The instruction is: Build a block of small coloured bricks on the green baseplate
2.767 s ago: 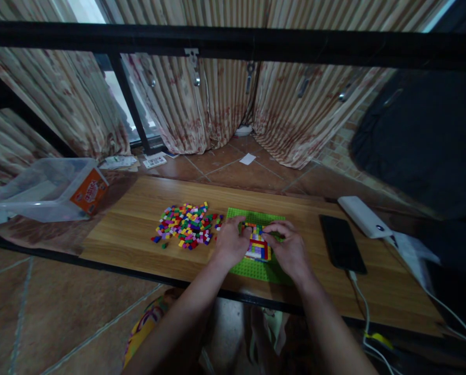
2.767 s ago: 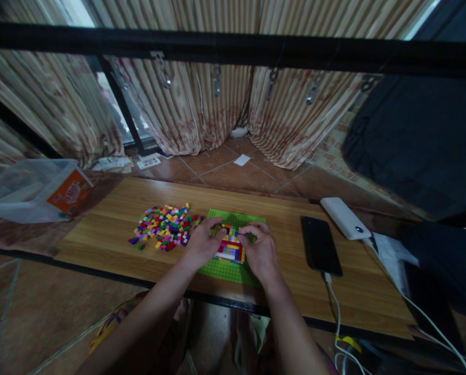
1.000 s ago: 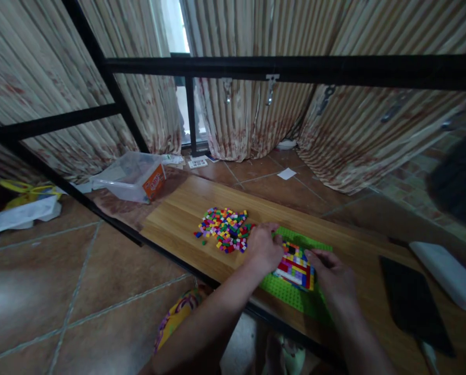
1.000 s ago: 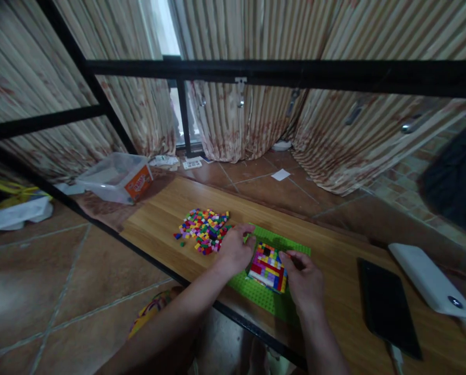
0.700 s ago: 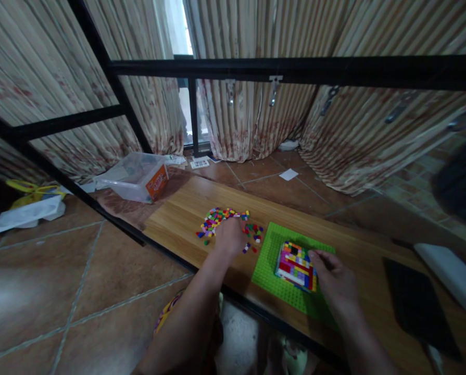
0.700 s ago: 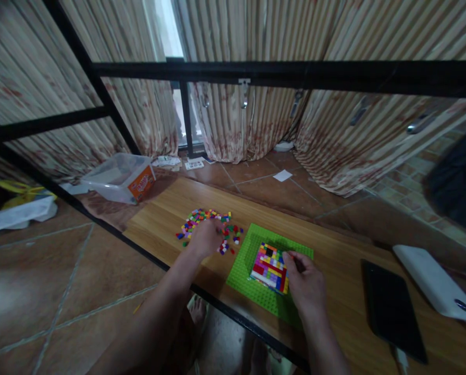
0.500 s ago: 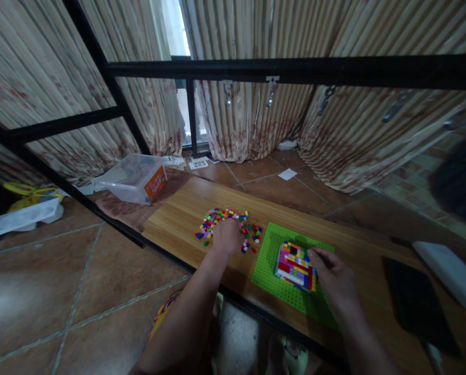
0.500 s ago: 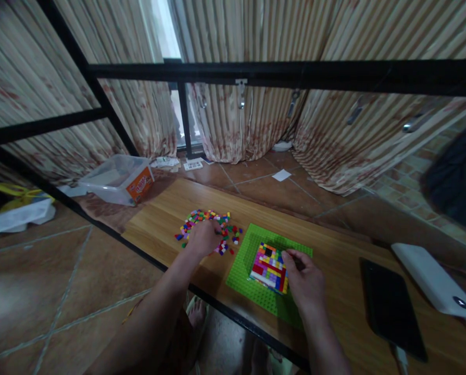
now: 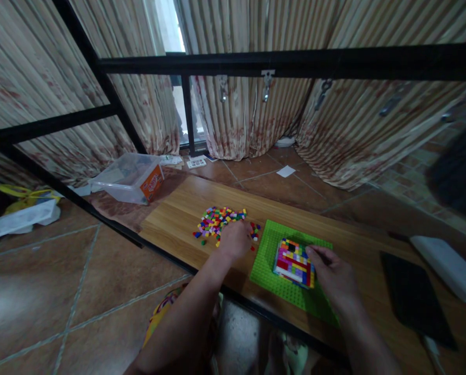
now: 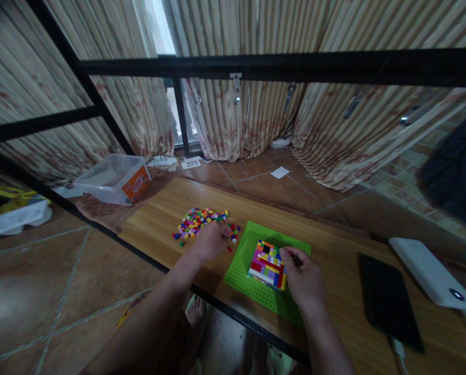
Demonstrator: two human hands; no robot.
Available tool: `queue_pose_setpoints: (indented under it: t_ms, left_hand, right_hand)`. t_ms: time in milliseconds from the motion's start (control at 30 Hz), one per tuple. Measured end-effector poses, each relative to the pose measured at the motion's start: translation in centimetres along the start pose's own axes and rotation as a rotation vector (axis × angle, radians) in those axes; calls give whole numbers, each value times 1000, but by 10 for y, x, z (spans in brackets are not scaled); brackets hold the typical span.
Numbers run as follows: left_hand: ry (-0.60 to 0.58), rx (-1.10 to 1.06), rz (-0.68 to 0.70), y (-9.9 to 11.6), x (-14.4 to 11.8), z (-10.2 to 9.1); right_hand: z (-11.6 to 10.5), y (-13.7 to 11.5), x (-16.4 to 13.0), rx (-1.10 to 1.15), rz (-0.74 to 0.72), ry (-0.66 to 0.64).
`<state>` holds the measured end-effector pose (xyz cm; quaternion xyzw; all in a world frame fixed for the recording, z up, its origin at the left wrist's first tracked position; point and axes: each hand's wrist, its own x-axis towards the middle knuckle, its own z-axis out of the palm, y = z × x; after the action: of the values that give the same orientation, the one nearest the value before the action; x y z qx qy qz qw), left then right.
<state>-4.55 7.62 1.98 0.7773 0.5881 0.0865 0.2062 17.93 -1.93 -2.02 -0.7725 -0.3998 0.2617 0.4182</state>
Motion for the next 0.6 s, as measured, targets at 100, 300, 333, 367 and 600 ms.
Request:
queue_pose_setpoints:
  t_ms: [100, 300, 333, 367, 600]
  left_hand:
    - [-12, -69, -12, -10, 1, -8]
    - [47, 23, -156, -35, 3, -28]
    - [33, 41, -150, -36, 3, -29]
    - [23, 59, -135, -36, 2, -28]
    - [10, 190, -69, -28, -7, -25]
  right_hand:
    - [-1, -2, -1, -10, -14, 9]
    - [-2, -8, -3, -41, -42, 21]
    - [-2, -8, -3, -41, -44, 21]
    - [-2, -8, -3, -39, -46, 17]
    - [-2, -8, -2, -45, -31, 16]
